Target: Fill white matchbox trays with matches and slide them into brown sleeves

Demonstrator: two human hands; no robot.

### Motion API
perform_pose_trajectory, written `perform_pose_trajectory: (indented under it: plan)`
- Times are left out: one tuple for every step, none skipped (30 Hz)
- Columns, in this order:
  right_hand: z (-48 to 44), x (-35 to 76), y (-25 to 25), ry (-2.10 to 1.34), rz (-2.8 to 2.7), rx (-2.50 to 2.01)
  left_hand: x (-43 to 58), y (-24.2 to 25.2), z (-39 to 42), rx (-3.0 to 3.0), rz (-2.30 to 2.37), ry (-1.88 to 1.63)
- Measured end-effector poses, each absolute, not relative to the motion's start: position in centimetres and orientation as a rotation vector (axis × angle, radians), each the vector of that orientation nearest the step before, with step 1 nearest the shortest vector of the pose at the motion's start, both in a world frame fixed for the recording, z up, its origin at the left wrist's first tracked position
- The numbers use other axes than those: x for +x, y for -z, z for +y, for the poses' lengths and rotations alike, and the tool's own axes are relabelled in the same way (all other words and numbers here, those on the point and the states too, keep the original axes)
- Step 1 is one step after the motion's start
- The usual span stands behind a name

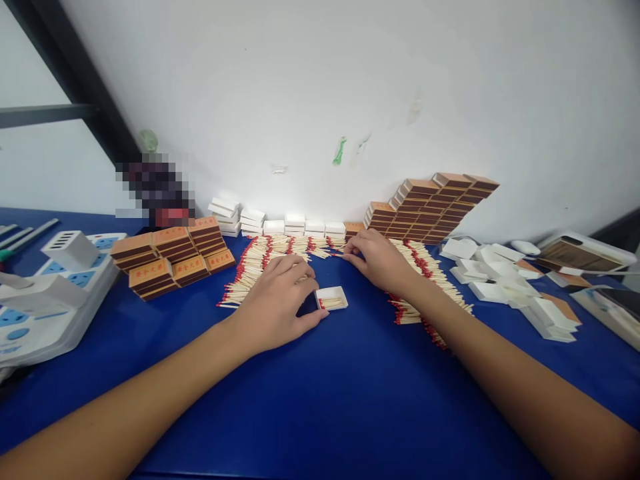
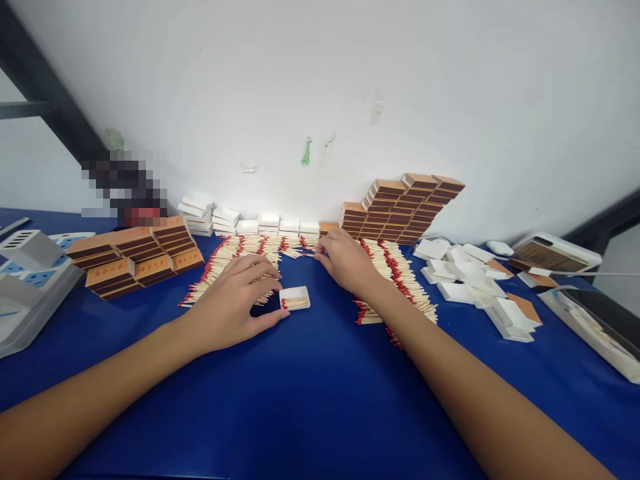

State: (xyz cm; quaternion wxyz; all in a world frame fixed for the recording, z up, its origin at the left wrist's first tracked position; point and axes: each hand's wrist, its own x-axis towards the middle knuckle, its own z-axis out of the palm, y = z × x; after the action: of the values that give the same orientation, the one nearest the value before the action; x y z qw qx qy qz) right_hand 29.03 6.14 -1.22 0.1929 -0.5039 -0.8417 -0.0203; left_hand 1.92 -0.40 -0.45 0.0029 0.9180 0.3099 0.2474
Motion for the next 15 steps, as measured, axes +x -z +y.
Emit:
perform_pose_trajectory:
  plan:
    - [6.1,29.0,1.2,0.050,-2.369,-1.410,1.9,0.4,-0.4,2.880,0.971,-0.776]
    - [6.0,29.0,1.2,0.044,-2.376,-1.405,1.9,0.4,-0.4,2.882,0.969,-0.775]
    - [5.9,29.1,1.2,0.040,-2.381,-1.403,1.9,0.4,-0.4,2.882,0.968,-0.774]
    - [5.8,29.1,1.1,0.039,-2.385,-1.405,1.9,0.4,-0.4,2.883,0.968,-0.775]
    - [5.6,29.2,1.0,0.040,-2.388,-1.407,1.8,0.4,-0.4,2.883,0.968,-0.778]
    - [5.4,29.3,0.8,0.040,-2.393,-1.405,1.8,0.3,-0.4,2.883,0.969,-0.778]
    - [5.2,29.3,0.6,0.042,-2.398,-1.397,1.8,0.3,-0.3,2.883,0.972,-0.780]
    - [5.0,29.4,0.4,0.045,-2.402,-1.386,1.8,0.3,-0.3,2.883,0.974,-0.783]
    - [4.7,29.5,0.2,0.052,-2.403,-1.374,1.8,0.3,-0.3,2.883,0.975,-0.786]
    - [4.5,29.5,0.1,0.063,-2.400,-1.370,1.8,0.3,-0.3,2.881,0.975,-0.787]
    - [4.4,29.4,0.0,0.076,-2.391,-1.375,1.8,0.3,-0.3,2.880,0.973,-0.788]
    - [4.2,29.3,-0.1,0.089,-2.381,-1.392,1.9,0.3,-0.2,2.879,0.971,-0.789]
    - [4.2,29.2,0.0,0.100,-2.367,-1.418,1.9,0.3,-0.2,2.879,0.969,-0.791]
    - [4.1,29.1,0.1,0.106,-2.353,-1.448,1.9,0.3,-0.2,2.879,0.970,-0.790]
    - [4.1,28.9,0.2,0.108,-2.342,-1.473,1.9,0.4,-0.2,2.880,0.973,-0.788]
